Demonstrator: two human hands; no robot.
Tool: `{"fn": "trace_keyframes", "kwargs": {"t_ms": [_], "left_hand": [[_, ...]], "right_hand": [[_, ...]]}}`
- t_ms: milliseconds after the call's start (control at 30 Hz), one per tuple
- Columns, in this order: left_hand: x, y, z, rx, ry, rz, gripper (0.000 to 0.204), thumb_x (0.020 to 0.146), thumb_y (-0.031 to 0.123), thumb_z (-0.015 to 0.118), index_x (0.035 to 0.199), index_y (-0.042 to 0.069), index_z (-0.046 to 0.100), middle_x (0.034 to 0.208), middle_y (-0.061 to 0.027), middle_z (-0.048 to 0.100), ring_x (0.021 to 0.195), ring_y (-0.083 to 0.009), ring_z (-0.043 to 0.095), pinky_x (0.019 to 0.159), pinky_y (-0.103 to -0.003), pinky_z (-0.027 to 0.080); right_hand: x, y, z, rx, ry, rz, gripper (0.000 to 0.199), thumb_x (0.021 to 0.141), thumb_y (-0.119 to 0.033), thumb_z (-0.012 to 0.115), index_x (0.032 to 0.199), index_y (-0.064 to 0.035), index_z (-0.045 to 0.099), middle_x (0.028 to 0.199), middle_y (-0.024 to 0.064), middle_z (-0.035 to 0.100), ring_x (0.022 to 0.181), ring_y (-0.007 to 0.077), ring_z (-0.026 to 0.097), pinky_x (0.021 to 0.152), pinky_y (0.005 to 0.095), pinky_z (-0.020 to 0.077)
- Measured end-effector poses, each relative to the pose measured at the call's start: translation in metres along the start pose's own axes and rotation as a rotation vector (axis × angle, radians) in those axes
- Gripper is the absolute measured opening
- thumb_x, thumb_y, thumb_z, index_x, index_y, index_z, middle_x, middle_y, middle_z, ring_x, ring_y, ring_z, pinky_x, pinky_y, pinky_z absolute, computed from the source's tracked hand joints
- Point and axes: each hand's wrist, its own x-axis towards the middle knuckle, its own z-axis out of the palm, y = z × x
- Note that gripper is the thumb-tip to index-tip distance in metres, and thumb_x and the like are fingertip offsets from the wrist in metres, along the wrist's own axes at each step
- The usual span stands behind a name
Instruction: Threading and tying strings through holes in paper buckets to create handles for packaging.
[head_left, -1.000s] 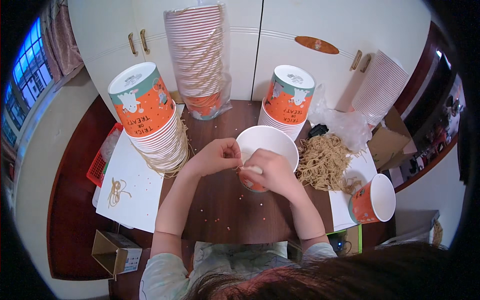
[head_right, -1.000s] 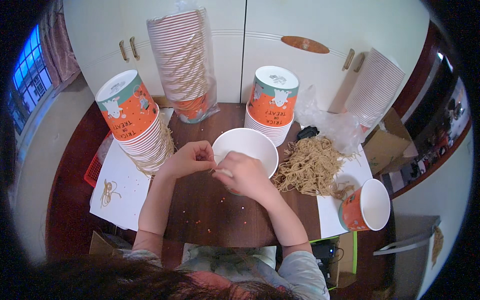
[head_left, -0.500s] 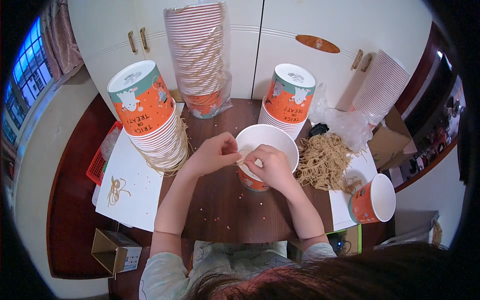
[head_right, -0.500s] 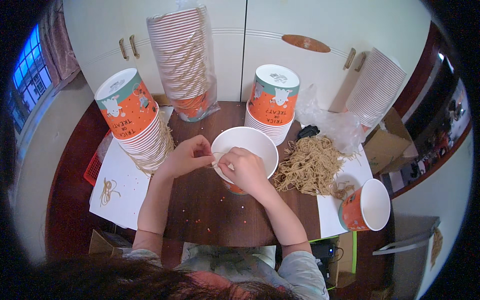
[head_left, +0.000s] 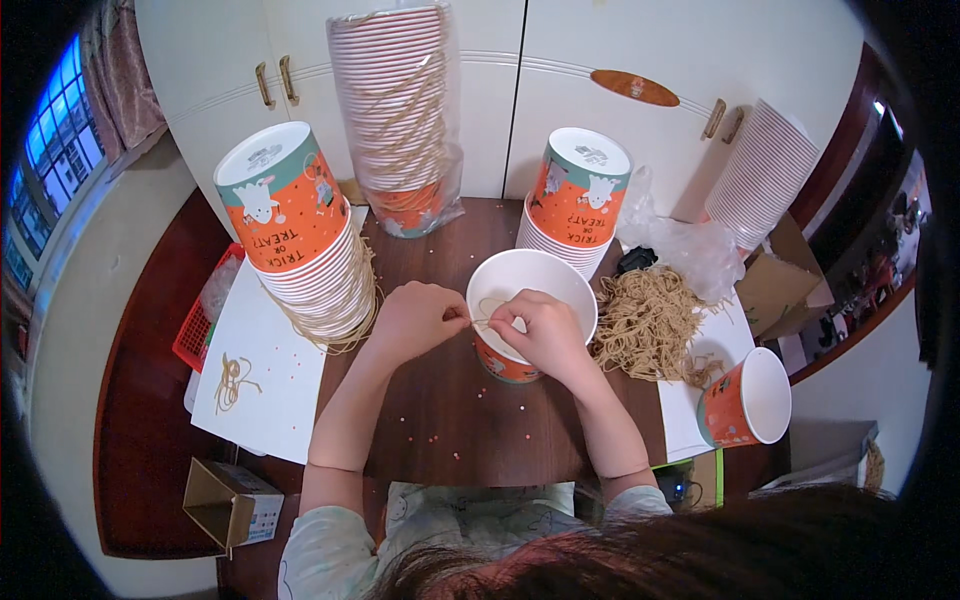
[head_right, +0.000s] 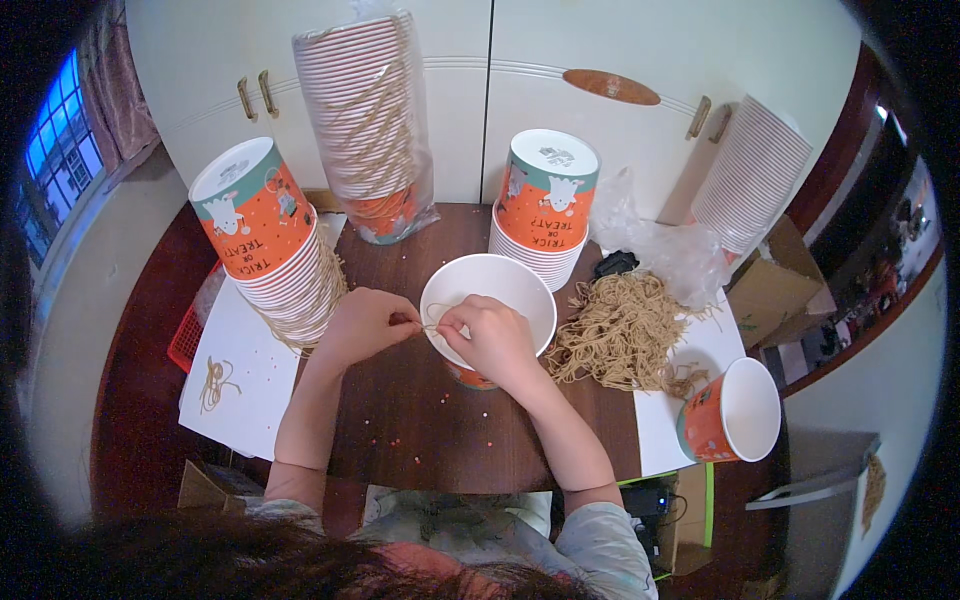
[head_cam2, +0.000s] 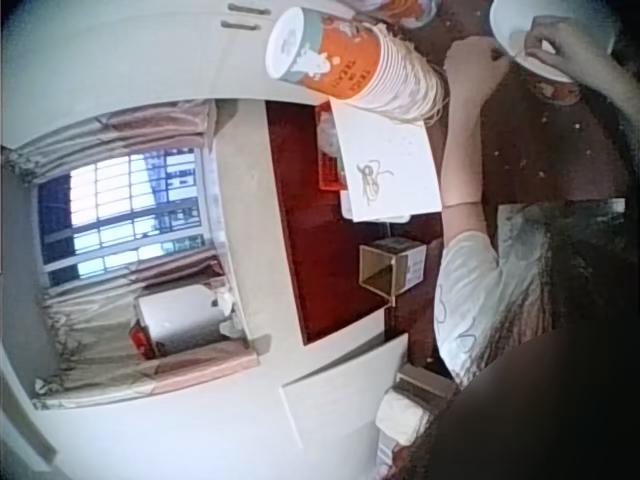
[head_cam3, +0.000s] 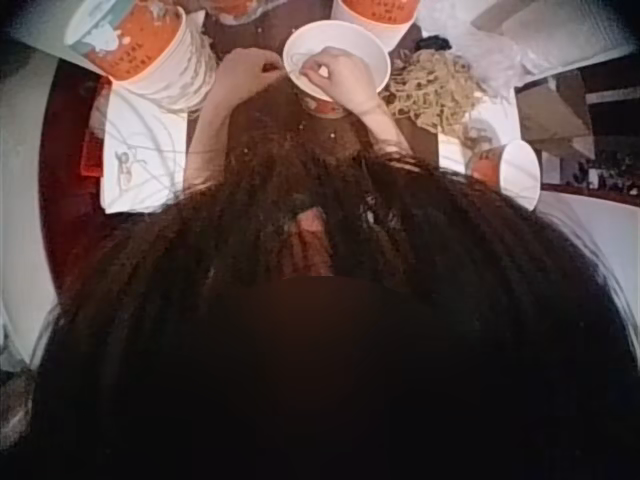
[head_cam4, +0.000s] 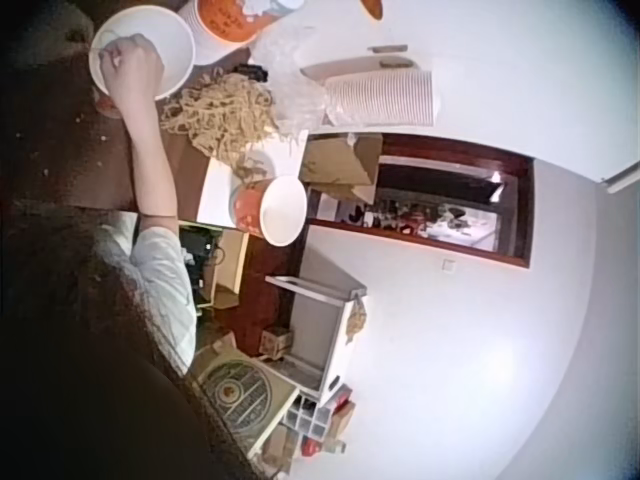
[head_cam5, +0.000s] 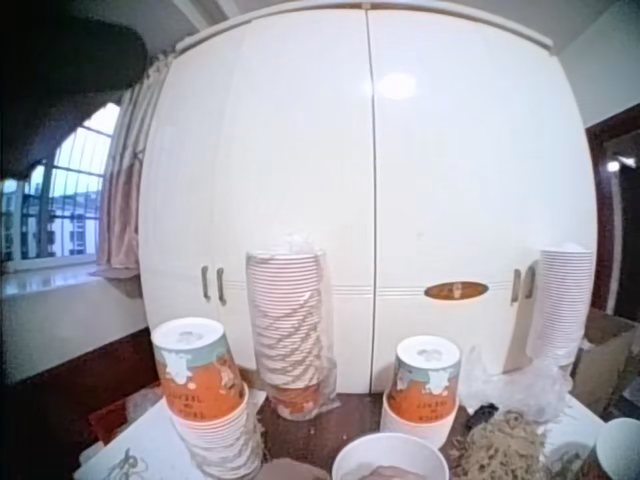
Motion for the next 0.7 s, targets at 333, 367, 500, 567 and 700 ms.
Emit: {"fn": "trace_keyframes", "kwargs": {"t_ms": [333,367,500,567,700], "left_hand": [[0.002,-0.007,0.005,-0.405,-0.013,0.180,0.016,0.072,0.011,0.062,0.085,0.002,0.064,0.071,-0.0095,0.063,0.064,-0.0142,0.060,0.059,-0.026,0.047],[0.002,-0.007,0.004,-0.405,-0.013,0.179,0.016,0.072,0.011,0.062,0.085,0.002,0.064,0.071,-0.0095,0.063,0.064,-0.0142,0.060,0.059,-0.026,0.047],[0.006,-0.007,0.006,-0.458,-0.068,0.140,0.016,0.071,0.012,0.065,0.083,0.001,0.064,0.068,-0.0068,0.063,0.063,-0.0091,0.058,0.059,-0.024,0.047],[0.008,-0.008,0.009,-0.460,-0.069,0.140,0.016,0.070,0.012,0.066,0.081,0.001,0.064,0.067,-0.0069,0.063,0.062,-0.0093,0.059,0.059,-0.024,0.047],[0.009,-0.009,0.012,-0.516,-0.053,0.120,0.015,0.069,0.011,0.067,0.079,0.000,0.063,0.068,-0.0067,0.063,0.063,-0.0092,0.059,0.059,-0.024,0.047]], "right_hand": [[0.001,-0.004,-0.002,0.009,-0.019,0.039,0.008,0.072,-0.019,0.063,0.072,-0.0109,0.065,0.071,0.0037,0.060,0.067,0.0238,0.059,0.059,0.0352,0.0472],[0.001,-0.004,-0.001,0.012,-0.020,0.040,0.008,0.072,-0.019,0.063,0.072,-0.0111,0.065,0.071,0.0036,0.060,0.068,0.0238,0.060,0.059,0.0352,0.0473],[0.001,-0.002,0.000,0.011,-0.025,0.053,0.009,0.072,-0.020,0.063,0.072,-0.0111,0.065,0.072,0.0036,0.061,0.069,0.0238,0.060,0.059,0.0352,0.0474],[0.001,-0.002,-0.001,0.014,-0.022,0.052,0.009,0.072,-0.020,0.063,0.072,-0.0111,0.065,0.072,0.0037,0.061,0.069,0.0240,0.060,0.059,0.0353,0.0474],[0.001,-0.002,-0.001,0.018,-0.022,0.055,0.010,0.072,-0.020,0.064,0.072,-0.0108,0.065,0.072,0.0041,0.061,0.068,0.0243,0.060,0.059,0.0352,0.0473]]}}
